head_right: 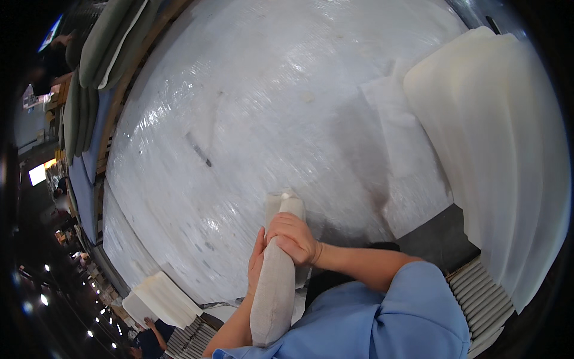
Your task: The person picks up a rectangular cushion and repeatedly rolls it into a tight cylindrical shape by hand. They adjust the roll and smooth the surface, then continue rolling it further to compact it.
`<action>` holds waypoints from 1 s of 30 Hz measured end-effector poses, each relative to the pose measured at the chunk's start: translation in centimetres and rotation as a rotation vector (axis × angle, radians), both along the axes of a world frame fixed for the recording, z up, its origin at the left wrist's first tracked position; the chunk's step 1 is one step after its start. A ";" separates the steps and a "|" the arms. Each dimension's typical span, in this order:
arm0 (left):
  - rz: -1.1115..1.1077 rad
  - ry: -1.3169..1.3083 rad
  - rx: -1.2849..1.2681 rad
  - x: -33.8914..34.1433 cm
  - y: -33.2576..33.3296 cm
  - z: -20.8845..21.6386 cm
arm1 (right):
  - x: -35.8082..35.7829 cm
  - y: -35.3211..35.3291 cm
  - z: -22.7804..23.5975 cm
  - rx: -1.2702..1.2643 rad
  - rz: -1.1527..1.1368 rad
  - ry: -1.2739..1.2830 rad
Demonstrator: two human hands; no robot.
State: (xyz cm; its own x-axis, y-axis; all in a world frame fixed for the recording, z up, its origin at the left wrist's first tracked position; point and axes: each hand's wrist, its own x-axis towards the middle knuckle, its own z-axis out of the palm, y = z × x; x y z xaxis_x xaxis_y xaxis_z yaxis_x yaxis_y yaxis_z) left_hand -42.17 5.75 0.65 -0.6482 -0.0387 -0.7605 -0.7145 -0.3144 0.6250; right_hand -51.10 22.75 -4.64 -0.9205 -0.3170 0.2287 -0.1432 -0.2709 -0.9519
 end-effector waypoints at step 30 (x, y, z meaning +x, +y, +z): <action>-0.104 -0.064 0.057 -5.5 2.8 6.5 | -0.2 0.4 13.8 0.031 0.055 0.138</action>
